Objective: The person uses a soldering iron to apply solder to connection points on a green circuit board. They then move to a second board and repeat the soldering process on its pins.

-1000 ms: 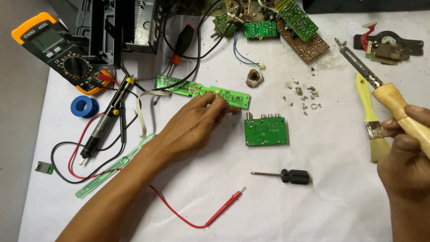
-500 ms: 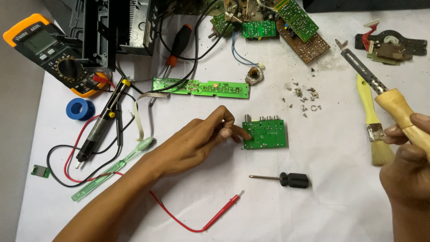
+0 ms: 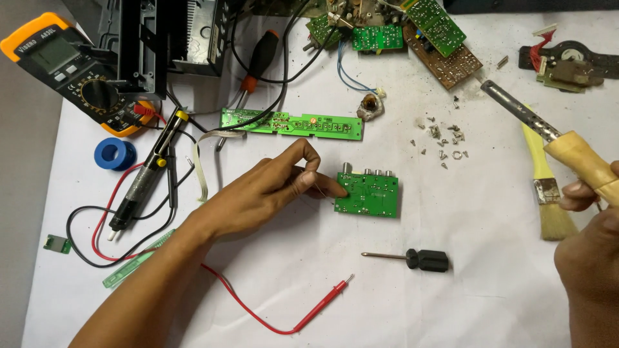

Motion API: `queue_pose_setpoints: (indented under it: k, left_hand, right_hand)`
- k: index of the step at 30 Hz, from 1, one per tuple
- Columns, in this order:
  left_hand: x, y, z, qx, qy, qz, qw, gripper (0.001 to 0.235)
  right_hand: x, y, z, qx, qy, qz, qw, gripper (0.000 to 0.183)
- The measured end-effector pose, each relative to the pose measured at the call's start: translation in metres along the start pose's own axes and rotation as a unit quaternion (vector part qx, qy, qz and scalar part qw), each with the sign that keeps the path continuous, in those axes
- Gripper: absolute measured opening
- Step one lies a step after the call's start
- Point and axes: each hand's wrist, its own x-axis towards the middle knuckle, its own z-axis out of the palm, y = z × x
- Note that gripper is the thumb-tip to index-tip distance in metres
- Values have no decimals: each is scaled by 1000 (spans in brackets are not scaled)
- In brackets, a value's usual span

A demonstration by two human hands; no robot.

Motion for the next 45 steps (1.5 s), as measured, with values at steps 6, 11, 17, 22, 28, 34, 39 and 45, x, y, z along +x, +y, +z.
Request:
queue_pose_setpoints:
  k: [6,11,17,22,28,34,39,45]
  left_hand:
    - [-6,1,-5,-14,13,-4,1000,23]
    - [-4,-9,-4,36,174,86,980,10]
    - [6,-22,6,-150,271,107,945,12]
    - [13,-30,10,-195,284,121,931,13]
    - [20,-13,9,-133,312,100,935,11]
    - [43,-2,-3,58,336,124,932,6]
    - [72,-8,-14,232,371,240,867,8]
    - [86,-39,-7,299,395,255,830,10]
  right_hand:
    - [0,7,-1,-6,5,32,999,48]
    - [11,-19,-3,-24,-12,14,1000,87]
    - [7,60,5,43,38,135,989,58]
    - [10,82,9,140,85,210,964,56]
    - [36,60,5,109,21,122,986,91]
    - [77,53,18,190,75,202,958,57]
    - [127,47,29,257,126,259,922,43]
    - [98,-49,42,178,56,115,976,54]
